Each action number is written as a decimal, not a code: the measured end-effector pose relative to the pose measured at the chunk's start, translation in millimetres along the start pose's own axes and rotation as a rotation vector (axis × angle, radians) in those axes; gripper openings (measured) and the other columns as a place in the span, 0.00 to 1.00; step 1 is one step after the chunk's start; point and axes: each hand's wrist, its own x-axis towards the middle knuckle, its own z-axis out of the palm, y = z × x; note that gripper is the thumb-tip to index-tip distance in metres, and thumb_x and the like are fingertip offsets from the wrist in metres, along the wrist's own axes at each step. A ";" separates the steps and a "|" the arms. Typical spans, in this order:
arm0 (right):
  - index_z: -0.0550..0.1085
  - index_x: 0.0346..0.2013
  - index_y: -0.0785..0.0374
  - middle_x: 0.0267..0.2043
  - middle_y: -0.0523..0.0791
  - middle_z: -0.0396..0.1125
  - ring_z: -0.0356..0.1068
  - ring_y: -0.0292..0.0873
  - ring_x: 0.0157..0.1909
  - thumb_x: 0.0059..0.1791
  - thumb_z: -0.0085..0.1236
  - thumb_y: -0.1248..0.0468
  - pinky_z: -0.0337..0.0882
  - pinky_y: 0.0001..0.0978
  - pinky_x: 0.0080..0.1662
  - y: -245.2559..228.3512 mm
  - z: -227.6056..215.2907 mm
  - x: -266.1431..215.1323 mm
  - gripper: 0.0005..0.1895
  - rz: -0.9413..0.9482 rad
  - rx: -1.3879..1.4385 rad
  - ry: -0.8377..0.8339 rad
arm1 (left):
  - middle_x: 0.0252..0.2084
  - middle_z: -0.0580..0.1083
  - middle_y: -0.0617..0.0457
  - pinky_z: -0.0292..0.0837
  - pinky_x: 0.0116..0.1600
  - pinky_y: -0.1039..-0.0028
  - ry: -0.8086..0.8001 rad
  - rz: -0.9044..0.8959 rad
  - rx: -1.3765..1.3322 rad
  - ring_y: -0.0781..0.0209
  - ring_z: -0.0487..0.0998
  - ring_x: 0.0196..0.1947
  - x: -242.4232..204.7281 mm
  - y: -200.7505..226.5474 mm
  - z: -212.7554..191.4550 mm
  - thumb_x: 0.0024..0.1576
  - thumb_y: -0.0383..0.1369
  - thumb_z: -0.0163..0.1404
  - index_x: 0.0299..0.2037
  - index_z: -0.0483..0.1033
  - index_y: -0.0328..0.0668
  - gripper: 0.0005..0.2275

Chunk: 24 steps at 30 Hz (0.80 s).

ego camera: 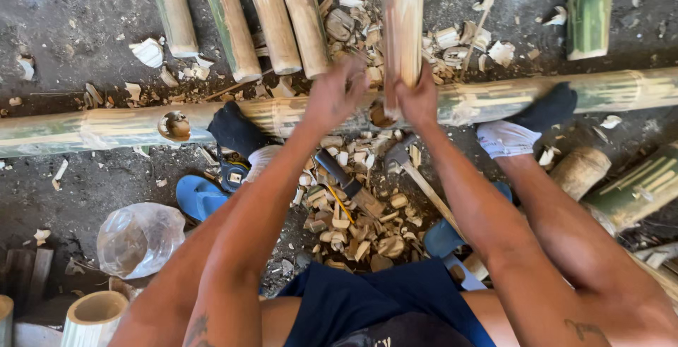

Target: The person sits on the ground and uses a hammer and chisel to hollow out and shape a bamboo segment. They repeatedly strike the chisel to remove material, rotate the bamboo, and inspect the interior cavity throughout the process.

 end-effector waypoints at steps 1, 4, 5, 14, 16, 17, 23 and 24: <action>0.58 0.68 0.67 0.55 0.57 0.71 0.77 0.55 0.52 0.47 0.56 0.59 0.78 0.48 0.55 -1.5 4.9 17.9 0.37 0.095 -0.057 0.010 | 0.34 0.75 0.47 0.77 0.28 0.69 -0.181 -0.027 0.134 0.55 0.79 0.24 -23.5 -14.2 11.3 0.69 0.35 0.45 0.43 0.75 0.39 0.09; 0.60 0.66 0.67 0.52 0.58 0.73 0.76 0.56 0.51 0.49 0.60 0.57 0.76 0.47 0.55 -2.7 21.1 59.2 0.35 0.107 -0.205 0.073 | 0.41 0.80 0.46 0.82 0.49 0.59 -0.292 0.460 0.141 0.49 0.83 0.42 -94.2 -49.6 48.3 0.52 0.32 0.58 0.37 0.79 0.44 0.05; 0.60 0.65 0.68 0.51 0.58 0.73 0.75 0.57 0.52 0.50 0.62 0.57 0.75 0.47 0.56 -2.2 26.7 70.6 0.34 0.063 -0.250 0.099 | 0.47 0.79 0.49 0.79 0.55 0.57 -0.472 0.462 0.168 0.48 0.80 0.49 -109.6 -57.2 64.7 0.57 0.31 0.56 0.50 0.79 0.48 0.11; 0.70 0.57 0.64 0.44 0.49 0.73 0.78 0.49 0.42 0.55 0.56 0.63 0.81 0.35 0.44 60.3 18.7 37.1 0.16 -0.520 -0.312 0.225 | 0.61 0.68 0.54 0.64 0.68 0.54 -0.754 0.470 0.632 0.50 0.67 0.65 -145.6 -93.8 145.4 0.48 0.31 0.61 0.58 0.72 0.55 0.25; 0.73 0.40 0.63 0.27 0.48 0.71 0.73 0.51 0.26 0.56 0.57 0.61 0.73 0.43 0.32 88.1 -6.2 -25.4 0.07 -0.231 -0.239 0.025 | 0.60 0.68 0.51 0.66 0.67 0.53 -0.708 0.522 0.669 0.46 0.68 0.63 -141.6 -81.3 140.4 0.49 0.30 0.62 0.60 0.69 0.56 0.27; 0.71 0.37 0.65 0.27 0.50 0.70 0.74 0.53 0.28 0.55 0.57 0.61 0.74 0.44 0.32 102.5 -15.5 -56.5 0.09 -0.298 -0.399 0.080 | 0.59 0.68 0.51 0.68 0.66 0.54 -0.717 0.475 0.567 0.47 0.69 0.61 -141.0 -73.6 133.3 0.49 0.31 0.62 0.62 0.67 0.57 0.29; 0.70 0.48 0.67 0.38 0.62 0.70 0.71 0.69 0.41 0.41 0.65 0.57 0.71 0.61 0.39 171.9 -45.6 -179.4 0.25 -0.034 -0.724 -0.243 | 0.55 0.69 0.45 0.71 0.63 0.54 -0.428 0.473 0.274 0.44 0.70 0.58 -116.2 -7.7 82.6 0.42 0.35 0.67 0.62 0.60 0.45 0.37; 0.70 0.50 0.66 0.38 0.61 0.71 0.72 0.68 0.41 0.44 0.63 0.57 0.72 0.59 0.42 175.6 -46.5 -179.7 0.25 0.069 -0.709 -0.280 | 0.54 0.70 0.47 0.69 0.65 0.52 -0.388 0.556 0.263 0.45 0.71 0.57 -109.6 5.6 80.0 0.40 0.36 0.68 0.60 0.62 0.46 0.36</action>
